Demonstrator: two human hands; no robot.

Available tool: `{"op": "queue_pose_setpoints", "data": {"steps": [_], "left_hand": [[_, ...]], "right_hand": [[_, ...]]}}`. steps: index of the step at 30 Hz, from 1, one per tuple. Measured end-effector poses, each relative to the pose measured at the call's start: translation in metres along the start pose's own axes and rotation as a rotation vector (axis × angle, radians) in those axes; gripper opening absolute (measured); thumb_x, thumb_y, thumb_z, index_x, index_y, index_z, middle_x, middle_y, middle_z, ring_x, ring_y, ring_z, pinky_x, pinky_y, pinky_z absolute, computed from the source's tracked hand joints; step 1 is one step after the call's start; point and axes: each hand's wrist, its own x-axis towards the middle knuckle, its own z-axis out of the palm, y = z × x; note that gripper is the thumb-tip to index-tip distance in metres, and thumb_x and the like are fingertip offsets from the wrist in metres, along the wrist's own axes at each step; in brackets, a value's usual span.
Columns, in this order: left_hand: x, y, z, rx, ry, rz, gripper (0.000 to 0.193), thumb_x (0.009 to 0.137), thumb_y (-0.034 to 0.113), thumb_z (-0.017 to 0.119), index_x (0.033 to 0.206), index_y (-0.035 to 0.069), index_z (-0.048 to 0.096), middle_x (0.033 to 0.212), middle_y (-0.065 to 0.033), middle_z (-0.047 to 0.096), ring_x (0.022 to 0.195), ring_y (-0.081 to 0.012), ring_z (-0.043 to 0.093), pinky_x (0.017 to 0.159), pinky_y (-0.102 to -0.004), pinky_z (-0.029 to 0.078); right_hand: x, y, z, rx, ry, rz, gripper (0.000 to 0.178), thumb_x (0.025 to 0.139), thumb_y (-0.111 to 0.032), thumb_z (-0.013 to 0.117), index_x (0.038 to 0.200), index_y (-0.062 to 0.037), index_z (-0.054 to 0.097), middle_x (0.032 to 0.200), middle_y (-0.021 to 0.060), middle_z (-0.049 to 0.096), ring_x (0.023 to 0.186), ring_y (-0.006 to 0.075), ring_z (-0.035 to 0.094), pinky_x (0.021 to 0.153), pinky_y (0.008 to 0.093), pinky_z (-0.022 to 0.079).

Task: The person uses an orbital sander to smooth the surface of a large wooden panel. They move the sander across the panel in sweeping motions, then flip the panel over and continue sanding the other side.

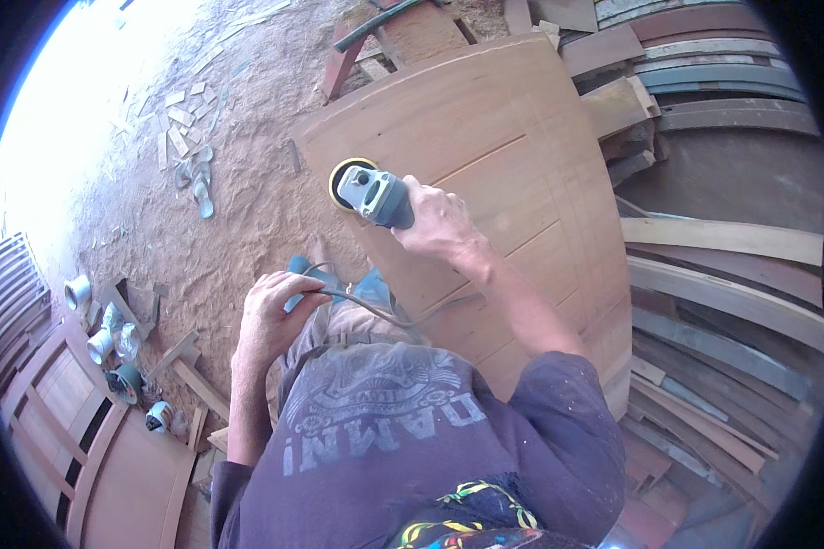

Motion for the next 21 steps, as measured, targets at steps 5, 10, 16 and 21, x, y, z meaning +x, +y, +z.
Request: {"op": "queue_pose_setpoints", "data": {"steps": [5,10,16,21], "left_hand": [[0.006,-0.008,-0.001,-0.024,-0.028,-0.069,0.018,0.090,0.020,0.091,0.102,0.009,0.083,0.097,-0.0070,0.083,0.095,-0.0288,0.078,0.087,-0.0420,0.055],[0.022,0.003,0.011,-0.070,-0.055,-0.004,0.017,0.090,0.018,0.090,0.102,0.008,0.083,0.097,-0.0078,0.083,0.094,-0.0281,0.078,0.086,-0.0415,0.056],[0.025,0.011,0.024,-0.094,-0.076,0.009,0.019,0.090,0.019,0.091,0.103,0.007,0.083,0.098,-0.0081,0.083,0.095,-0.0285,0.078,0.088,-0.0419,0.058],[0.014,0.000,0.015,-0.047,-0.026,0.010,0.018,0.090,0.017,0.091,0.102,0.007,0.082,0.098,-0.0098,0.083,0.094,-0.0313,0.078,0.087,-0.0439,0.058]], "right_hand": [[0.015,0.063,-0.050,0.065,0.192,0.175,0.058,0.079,-0.025,0.090,0.129,-0.0055,0.067,0.114,0.0263,0.081,0.109,0.0476,0.079,0.098,0.0558,0.064],[0.027,0.145,-0.087,0.094,0.433,0.176,0.054,0.076,-0.024,0.089,0.124,-0.0042,0.074,0.106,0.0228,0.082,0.101,0.0413,0.082,0.091,0.0519,0.065],[0.042,0.197,-0.153,0.176,0.390,0.358,0.040,0.073,-0.028,0.093,0.102,-0.0031,0.080,0.091,0.0089,0.079,0.083,0.0234,0.076,0.076,0.0425,0.061],[0.042,0.169,-0.127,0.275,0.326,0.376,0.043,0.074,-0.030,0.093,0.103,-0.0019,0.080,0.094,0.0090,0.079,0.085,0.0240,0.077,0.080,0.0441,0.061]]}}
